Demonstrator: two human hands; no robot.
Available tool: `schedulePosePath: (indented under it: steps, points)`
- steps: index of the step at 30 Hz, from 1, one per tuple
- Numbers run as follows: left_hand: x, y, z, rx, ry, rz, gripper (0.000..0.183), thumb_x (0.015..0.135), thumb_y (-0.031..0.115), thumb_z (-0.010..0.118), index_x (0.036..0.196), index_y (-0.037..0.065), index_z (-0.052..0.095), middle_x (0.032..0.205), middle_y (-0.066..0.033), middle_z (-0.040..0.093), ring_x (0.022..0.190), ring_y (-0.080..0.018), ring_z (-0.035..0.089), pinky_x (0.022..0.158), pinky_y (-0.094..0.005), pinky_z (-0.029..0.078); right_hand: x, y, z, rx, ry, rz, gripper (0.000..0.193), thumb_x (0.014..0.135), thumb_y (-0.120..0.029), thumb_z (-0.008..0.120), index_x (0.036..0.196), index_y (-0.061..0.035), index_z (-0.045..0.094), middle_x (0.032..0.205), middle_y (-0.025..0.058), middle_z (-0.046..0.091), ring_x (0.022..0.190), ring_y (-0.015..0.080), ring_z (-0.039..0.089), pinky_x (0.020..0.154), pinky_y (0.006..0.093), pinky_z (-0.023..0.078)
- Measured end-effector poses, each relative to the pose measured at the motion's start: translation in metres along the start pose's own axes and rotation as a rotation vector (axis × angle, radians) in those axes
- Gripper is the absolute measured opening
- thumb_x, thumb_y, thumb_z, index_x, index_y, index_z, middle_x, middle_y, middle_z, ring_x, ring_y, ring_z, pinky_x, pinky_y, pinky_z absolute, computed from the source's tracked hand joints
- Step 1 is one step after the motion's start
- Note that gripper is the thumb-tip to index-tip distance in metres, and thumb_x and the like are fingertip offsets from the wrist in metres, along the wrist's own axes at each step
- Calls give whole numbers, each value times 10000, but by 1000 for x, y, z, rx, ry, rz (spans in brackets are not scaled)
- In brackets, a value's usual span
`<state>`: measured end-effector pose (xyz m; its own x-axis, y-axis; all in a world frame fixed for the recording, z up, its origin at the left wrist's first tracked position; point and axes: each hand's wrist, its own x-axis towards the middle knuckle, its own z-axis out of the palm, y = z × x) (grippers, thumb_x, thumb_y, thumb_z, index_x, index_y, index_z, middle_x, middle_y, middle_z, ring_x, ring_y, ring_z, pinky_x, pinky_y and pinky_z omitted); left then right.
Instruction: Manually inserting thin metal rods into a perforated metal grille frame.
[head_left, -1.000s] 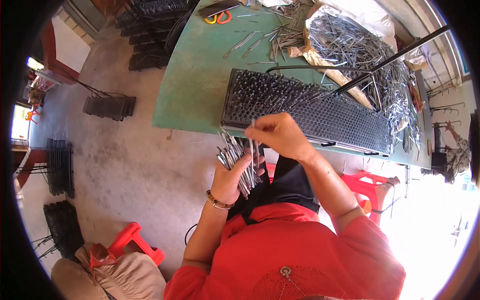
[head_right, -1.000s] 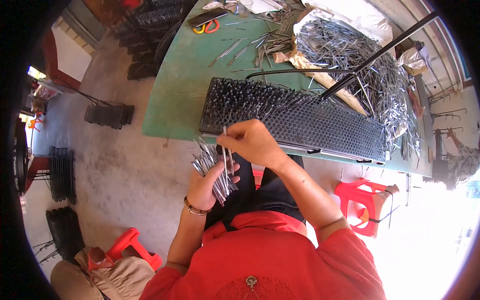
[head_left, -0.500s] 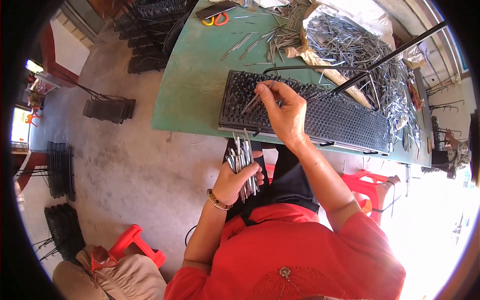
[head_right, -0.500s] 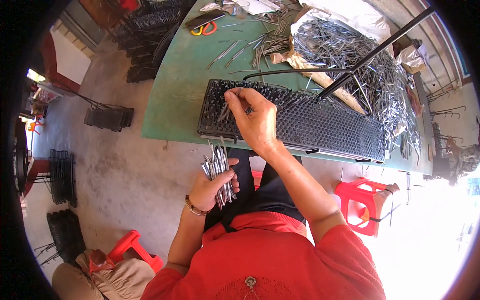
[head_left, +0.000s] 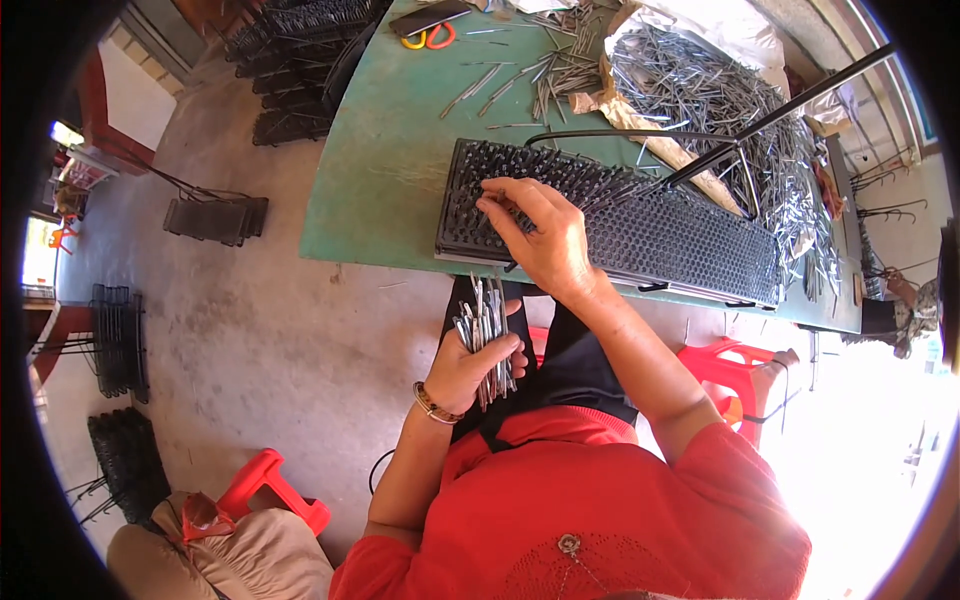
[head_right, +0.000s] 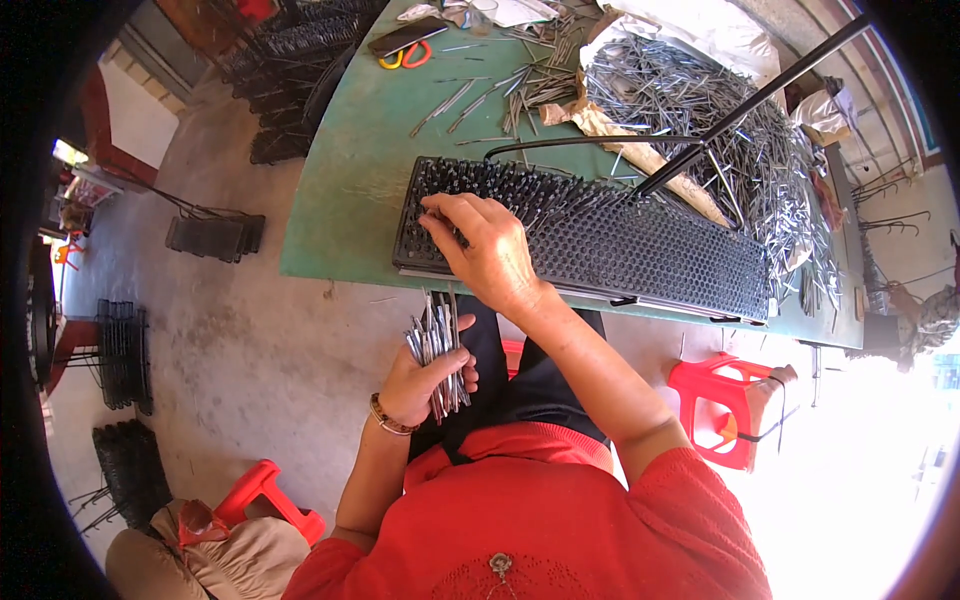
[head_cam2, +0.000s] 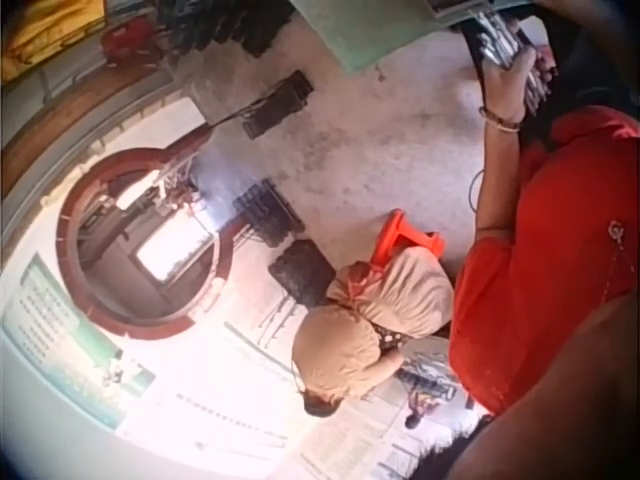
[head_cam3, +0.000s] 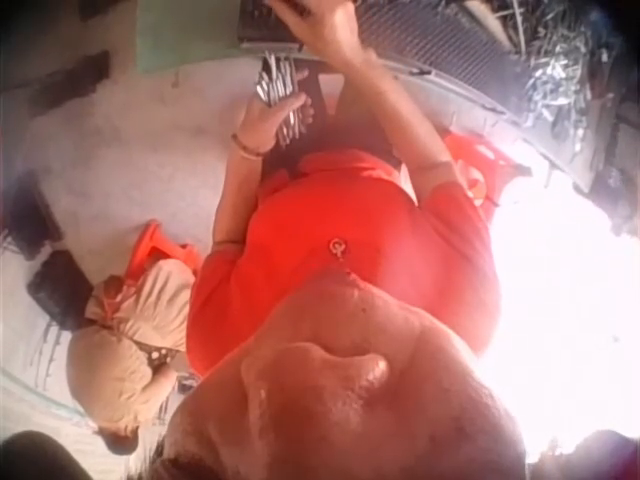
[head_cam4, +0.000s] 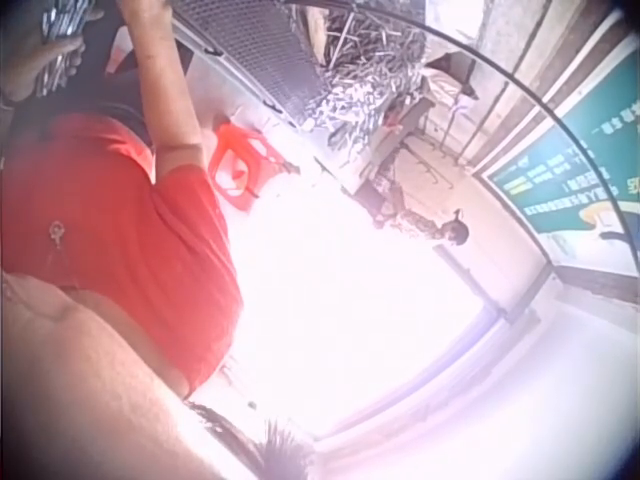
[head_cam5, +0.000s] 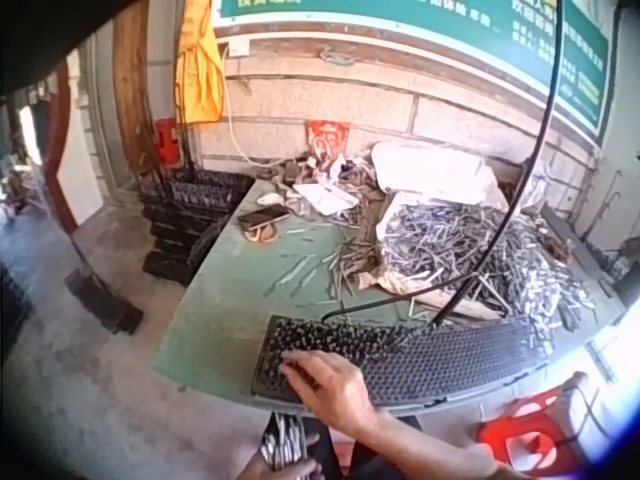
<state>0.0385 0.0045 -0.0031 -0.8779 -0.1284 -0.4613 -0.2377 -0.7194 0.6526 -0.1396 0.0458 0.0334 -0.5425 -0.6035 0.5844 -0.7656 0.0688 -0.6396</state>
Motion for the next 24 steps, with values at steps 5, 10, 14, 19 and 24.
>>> schedulePosePath:
  steps: [5, 10, 14, 19, 24]
  points:
    - [0, -2, -3, -19, 12, 0, 523, 863, 75, 607, 1340, -5, 409, 823, -65, 618, 702, -145, 633, 633, -301, 550, -3, -3, 2, 73, -35, 116, 234, 780, -32, 701, 1010, -32, 660, 872, 97, 667, 788, 217, 658, 696, 307, 526]
    - [-2, 1, -1, -26, -27, 13, 537, 865, 70, 592, 1355, -6, 384, 831, -57, 613, 704, -140, 628, 631, -298, 551, -2, 7, 2, -73, -68, -164, 224, 768, -34, 698, 990, -41, 675, 899, 92, 662, 823, 271, 634, 737, 341, 510]
    - [-2, 4, 1, -22, -85, 47, 550, 858, 52, 575, 1363, -8, 367, 852, -60, 604, 705, -139, 625, 630, -295, 552, 0, 1, -4, -83, -1, -228, 164, 798, -74, 687, 956, -31, 682, 910, 97, 658, 803, 258, 626, 693, 329, 495]
    - [-6, 13, 7, -34, -113, 90, 536, 853, 55, 572, 1350, -13, 384, 859, -64, 599, 720, -151, 627, 636, -301, 555, -15, -23, -32, 173, -377, 340, 169, 870, -142, 655, 946, 6, 681, 847, 76, 661, 747, 128, 607, 661, 280, 491]
    - [-4, 17, 13, -18, -135, 81, 488, 865, 71, 561, 1325, -12, 417, 904, -74, 611, 772, -162, 629, 648, -309, 555, -22, -8, -42, 620, -567, 750, 217, 886, -179, 652, 899, 36, 676, 767, 37, 666, 668, 48, 568, 586, 206, 462]
